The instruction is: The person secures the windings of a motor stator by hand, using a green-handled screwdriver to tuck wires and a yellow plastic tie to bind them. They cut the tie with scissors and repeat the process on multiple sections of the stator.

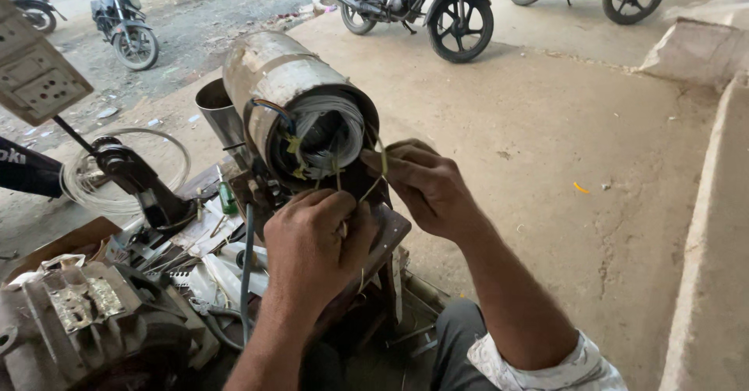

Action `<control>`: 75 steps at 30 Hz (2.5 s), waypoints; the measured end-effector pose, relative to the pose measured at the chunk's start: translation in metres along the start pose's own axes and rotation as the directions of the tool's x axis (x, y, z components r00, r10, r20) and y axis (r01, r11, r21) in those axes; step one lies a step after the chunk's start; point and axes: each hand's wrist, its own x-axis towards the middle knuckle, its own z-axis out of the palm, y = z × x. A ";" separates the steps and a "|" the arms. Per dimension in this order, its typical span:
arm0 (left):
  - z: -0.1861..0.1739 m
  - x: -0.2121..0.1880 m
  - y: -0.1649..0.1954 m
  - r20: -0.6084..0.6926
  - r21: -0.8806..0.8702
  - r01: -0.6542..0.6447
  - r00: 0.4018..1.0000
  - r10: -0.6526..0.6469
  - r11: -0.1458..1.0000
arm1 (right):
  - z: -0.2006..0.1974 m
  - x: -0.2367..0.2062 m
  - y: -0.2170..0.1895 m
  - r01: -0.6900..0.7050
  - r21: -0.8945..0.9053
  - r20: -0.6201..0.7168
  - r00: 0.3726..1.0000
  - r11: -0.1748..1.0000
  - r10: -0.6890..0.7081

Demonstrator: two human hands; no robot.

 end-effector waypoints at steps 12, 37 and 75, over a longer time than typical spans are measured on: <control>0.031 -0.025 0.003 -0.306 0.104 -0.064 0.947 0.093 0.993 | -0.020 -0.035 -0.022 -0.134 -0.440 -0.189 0.981 0.888 0.055; 0.054 -0.055 -0.021 0.399 -0.894 0.448 0.784 -0.475 -0.012 | -0.018 -0.059 -0.091 0.005 0.650 -0.235 0.952 0.760 0.195; -0.013 -0.082 -0.115 0.091 -0.713 -0.094 0.970 0.224 0.695 | 0.114 0.033 0.013 -0.394 -0.283 -0.207 0.915 0.874 0.345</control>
